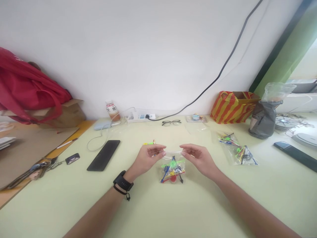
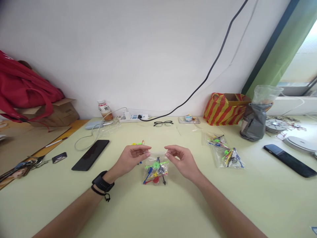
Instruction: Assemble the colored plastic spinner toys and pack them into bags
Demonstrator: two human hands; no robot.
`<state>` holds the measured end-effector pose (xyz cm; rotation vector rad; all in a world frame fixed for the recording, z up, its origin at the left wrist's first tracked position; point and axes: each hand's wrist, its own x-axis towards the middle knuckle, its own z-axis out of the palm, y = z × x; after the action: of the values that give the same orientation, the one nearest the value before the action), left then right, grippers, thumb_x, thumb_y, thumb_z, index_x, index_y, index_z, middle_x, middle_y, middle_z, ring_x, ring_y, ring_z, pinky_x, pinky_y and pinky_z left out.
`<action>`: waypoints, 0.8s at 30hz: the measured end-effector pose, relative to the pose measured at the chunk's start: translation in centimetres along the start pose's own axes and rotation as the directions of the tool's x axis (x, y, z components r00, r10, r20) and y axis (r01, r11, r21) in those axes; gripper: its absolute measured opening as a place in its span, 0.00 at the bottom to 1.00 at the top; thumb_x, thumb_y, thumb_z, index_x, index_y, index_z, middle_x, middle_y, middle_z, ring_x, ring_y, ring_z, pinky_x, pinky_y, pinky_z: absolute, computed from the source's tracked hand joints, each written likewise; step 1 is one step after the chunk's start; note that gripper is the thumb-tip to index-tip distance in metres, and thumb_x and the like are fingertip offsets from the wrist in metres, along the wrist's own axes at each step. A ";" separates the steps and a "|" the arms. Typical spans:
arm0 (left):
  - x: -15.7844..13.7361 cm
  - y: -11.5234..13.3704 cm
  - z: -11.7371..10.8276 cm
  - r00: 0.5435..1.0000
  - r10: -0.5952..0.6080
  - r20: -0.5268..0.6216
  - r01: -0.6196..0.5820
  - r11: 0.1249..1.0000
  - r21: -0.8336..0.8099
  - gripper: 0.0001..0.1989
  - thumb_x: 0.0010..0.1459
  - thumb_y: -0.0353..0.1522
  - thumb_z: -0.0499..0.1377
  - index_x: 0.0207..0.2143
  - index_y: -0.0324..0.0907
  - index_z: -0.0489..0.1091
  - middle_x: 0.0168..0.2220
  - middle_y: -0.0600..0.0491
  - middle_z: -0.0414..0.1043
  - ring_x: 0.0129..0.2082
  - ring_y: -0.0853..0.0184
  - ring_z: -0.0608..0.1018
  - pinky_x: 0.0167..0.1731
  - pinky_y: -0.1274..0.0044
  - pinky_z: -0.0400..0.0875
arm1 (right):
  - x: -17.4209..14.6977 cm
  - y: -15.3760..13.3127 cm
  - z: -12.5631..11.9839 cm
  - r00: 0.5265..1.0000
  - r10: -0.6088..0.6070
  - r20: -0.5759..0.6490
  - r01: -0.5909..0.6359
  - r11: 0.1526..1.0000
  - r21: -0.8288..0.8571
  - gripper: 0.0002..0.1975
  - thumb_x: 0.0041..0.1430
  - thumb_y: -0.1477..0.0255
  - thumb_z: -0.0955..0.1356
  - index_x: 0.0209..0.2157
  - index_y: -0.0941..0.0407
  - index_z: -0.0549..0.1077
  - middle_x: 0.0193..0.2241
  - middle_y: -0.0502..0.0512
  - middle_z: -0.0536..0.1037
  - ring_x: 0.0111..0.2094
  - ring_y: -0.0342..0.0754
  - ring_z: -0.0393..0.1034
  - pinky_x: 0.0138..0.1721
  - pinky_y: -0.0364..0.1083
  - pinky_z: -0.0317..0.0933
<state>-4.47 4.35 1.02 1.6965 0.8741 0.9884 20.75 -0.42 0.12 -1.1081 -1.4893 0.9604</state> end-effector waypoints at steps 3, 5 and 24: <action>0.0 0.1 0.2 0.999 0.053 -0.002 -0.052 0.992 0.114 0.11 0.61 0.38 0.67 0.39 0.40 0.82 0.38 0.47 0.82 0.37 0.64 0.80 0.38 0.75 0.76 | 0.1 0.2 0.1 1.000 -0.027 -0.011 0.026 0.996 -0.090 0.13 0.62 0.58 0.72 0.39 0.53 0.79 0.37 0.57 0.82 0.38 0.52 0.75 0.43 0.51 0.70; 0.0 0.0 0.2 0.998 0.062 0.002 -0.062 0.990 0.125 0.10 0.62 0.38 0.66 0.39 0.40 0.81 0.37 0.48 0.82 0.36 0.65 0.80 0.37 0.76 0.75 | 0.1 0.0 0.1 0.999 -0.031 0.010 0.032 0.995 -0.096 0.14 0.63 0.57 0.71 0.36 0.54 0.78 0.34 0.56 0.81 0.37 0.52 0.75 0.42 0.51 0.69; 0.0 -0.2 0.0 1.000 0.028 -0.013 -0.026 0.993 0.113 0.12 0.59 0.38 0.68 0.39 0.39 0.82 0.37 0.46 0.82 0.36 0.63 0.81 0.37 0.74 0.76 | -0.1 -0.2 -0.1 0.994 -0.102 0.035 0.107 0.970 -0.216 0.12 0.65 0.61 0.70 0.40 0.53 0.81 0.36 0.56 0.82 0.37 0.52 0.76 0.41 0.51 0.70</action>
<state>-4.53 4.42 0.86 1.8024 0.9342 0.9868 20.82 -0.59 0.29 -1.1630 -1.6858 0.7528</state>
